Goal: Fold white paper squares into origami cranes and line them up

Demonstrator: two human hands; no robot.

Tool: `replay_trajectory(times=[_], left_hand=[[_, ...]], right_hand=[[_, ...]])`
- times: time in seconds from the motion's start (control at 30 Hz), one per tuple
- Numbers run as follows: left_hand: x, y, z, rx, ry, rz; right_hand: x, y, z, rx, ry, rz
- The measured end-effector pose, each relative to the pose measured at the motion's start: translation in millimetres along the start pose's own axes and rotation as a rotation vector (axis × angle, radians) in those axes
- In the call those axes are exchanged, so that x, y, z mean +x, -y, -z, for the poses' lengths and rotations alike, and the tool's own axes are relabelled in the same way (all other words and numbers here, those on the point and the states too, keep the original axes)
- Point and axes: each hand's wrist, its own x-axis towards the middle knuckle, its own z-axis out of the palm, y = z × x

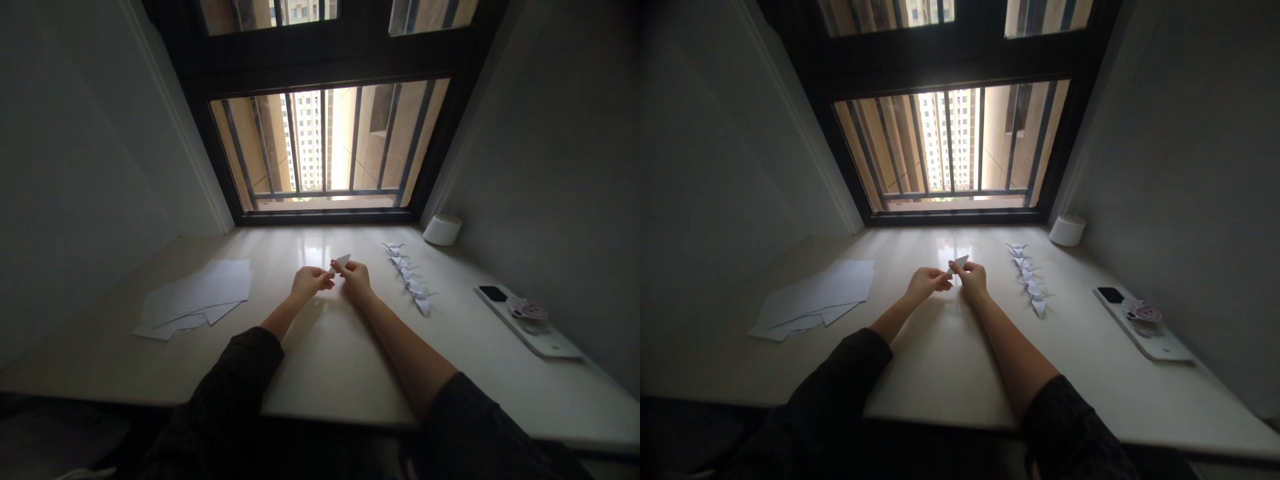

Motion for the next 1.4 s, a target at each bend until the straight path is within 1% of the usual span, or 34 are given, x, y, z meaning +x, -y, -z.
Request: replay_trajectory(times=[0.07,0.2,0.27,0.37,0.5,0.57,0.63,0.7,0.8,0.87,0.93,1.03,1.13,1.2,1.3,1.4], left_hand=[[-2,-1,-0.4,0.017,-0.025,-0.009],[-3,-2,0.7,0.012,0.009,0.018],[-3,-1,1.1,0.027,0.012,0.010],[-3,2,0.5,0.058,-0.012,-0.040],[-5,4,1.3,0.127,-0.042,-0.118],[-4,3,4.3,0.124,-0.066,-0.130],[-2,1,8.4,0.066,-0.093,-0.118],[1,1,12.6,0.043,-0.112,-0.104],[2,1,16.1,0.120,-0.111,-0.114],[1,1,15.9,0.150,-0.106,-0.125],[0,0,14.3,0.115,-0.128,-0.129],[-1,-2,11.6,-0.019,-0.209,-0.128],[0,-3,9.9,-0.112,-0.285,-0.118],[2,-1,9.2,-0.148,-0.315,-0.113],[3,2,8.3,-0.201,-0.316,-0.098],[5,6,8.3,-0.227,-0.297,-0.088]], right_hand=[[-1,2,0,0.005,0.008,0.012],[-3,6,-3,0.100,0.023,0.004],[-5,7,-3,0.135,0.019,-0.004],[-5,9,-3,0.133,0.015,-0.007],[-1,8,-1,0.146,0.057,0.027],[2,7,1,0.150,0.073,0.038],[5,4,2,0.127,0.106,0.046],[7,2,3,0.085,0.173,0.067],[8,-1,4,0.001,0.272,0.113],[9,-1,4,-0.058,0.295,0.146],[8,-1,3,-0.095,0.298,0.164],[4,2,-1,-0.092,0.296,0.135],[1,5,-4,-0.006,0.294,0.087],[0,7,-6,0.070,0.265,0.071],[1,6,-6,0.111,0.192,0.069],[3,3,-6,0.128,0.179,0.061]])
